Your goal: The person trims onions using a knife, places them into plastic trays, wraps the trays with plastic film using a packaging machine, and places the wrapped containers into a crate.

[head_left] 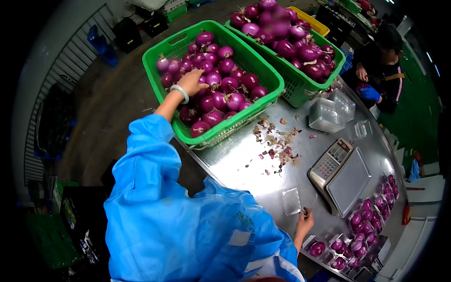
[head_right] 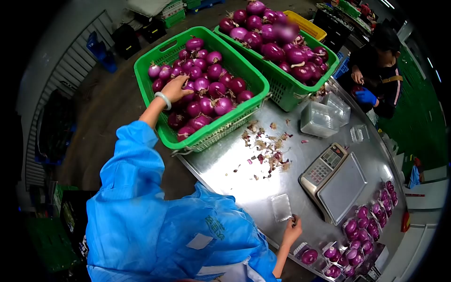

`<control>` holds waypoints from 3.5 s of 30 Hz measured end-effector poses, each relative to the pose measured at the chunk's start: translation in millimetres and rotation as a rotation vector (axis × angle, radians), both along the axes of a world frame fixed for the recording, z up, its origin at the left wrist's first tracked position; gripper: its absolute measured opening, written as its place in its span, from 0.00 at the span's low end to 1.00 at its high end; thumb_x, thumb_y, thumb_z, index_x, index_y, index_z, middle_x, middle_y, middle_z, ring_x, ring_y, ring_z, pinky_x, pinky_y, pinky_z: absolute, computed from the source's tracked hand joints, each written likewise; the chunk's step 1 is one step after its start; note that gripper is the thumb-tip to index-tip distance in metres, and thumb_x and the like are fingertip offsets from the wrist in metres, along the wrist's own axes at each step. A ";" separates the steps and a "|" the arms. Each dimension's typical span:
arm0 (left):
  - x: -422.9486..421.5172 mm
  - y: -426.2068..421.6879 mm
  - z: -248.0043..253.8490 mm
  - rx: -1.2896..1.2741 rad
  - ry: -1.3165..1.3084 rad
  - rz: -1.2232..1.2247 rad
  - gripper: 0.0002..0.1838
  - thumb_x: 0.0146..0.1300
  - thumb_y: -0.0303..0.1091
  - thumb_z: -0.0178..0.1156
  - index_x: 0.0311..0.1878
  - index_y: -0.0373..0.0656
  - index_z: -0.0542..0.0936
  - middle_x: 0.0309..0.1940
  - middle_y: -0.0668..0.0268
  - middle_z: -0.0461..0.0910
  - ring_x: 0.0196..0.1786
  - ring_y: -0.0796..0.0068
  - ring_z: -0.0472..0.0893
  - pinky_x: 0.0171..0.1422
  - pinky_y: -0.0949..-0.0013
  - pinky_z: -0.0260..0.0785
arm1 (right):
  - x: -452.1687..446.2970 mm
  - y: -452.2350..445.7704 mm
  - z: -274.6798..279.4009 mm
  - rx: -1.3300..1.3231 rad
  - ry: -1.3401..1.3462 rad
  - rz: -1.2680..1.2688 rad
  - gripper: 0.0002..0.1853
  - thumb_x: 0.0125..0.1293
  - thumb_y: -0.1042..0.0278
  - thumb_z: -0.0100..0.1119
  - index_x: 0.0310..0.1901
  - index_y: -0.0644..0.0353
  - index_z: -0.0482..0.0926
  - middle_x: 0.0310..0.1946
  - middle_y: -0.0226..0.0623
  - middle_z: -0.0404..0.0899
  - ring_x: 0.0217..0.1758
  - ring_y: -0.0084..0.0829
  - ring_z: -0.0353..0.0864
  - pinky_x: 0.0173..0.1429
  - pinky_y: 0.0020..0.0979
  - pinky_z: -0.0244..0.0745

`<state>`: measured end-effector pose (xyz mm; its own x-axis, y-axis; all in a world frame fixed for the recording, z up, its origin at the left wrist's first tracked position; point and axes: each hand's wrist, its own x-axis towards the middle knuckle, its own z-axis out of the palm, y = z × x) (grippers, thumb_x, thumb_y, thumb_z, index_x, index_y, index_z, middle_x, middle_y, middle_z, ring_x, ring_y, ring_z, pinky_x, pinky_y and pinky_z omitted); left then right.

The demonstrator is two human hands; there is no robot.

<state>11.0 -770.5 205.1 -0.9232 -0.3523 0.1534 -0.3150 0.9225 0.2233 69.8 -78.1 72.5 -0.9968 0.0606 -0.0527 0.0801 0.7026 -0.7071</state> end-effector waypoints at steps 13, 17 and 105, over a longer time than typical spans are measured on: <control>-92.7 -40.3 -53.6 -0.207 -0.447 -0.178 0.40 0.54 0.42 0.73 0.69 0.44 0.70 0.69 0.56 0.68 0.69 0.48 0.70 0.69 0.50 0.69 | 7.0 -120.8 46.1 0.071 -0.102 0.223 0.12 0.63 0.73 0.65 0.48 0.63 0.84 0.36 0.45 0.86 0.32 0.38 0.83 0.39 0.35 0.77; -95.5 -13.2 -48.5 -0.239 -0.481 -0.076 0.40 0.52 0.44 0.75 0.68 0.47 0.71 0.66 0.60 0.71 0.69 0.50 0.70 0.69 0.50 0.69 | 4.1 -127.9 53.8 0.065 -0.087 0.226 0.12 0.63 0.74 0.65 0.48 0.64 0.84 0.37 0.47 0.86 0.33 0.41 0.84 0.40 0.36 0.78; 94.6 292.4 6.1 2.030 -0.063 -0.177 0.42 0.52 0.51 0.65 0.67 0.44 0.62 0.48 0.57 0.75 0.38 0.66 0.80 0.33 0.68 0.73 | -43.3 -187.3 117.7 0.219 0.404 0.710 0.33 0.52 0.80 0.59 0.64 0.53 0.74 0.47 0.34 0.79 0.32 0.33 0.84 0.33 0.35 0.81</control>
<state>105.5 -478.1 211.2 -0.9470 0.1355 -0.2914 -0.3148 -0.5735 0.7563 26.5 -265.3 190.2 -0.7418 -0.6201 0.2554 -0.6617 0.6152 -0.4285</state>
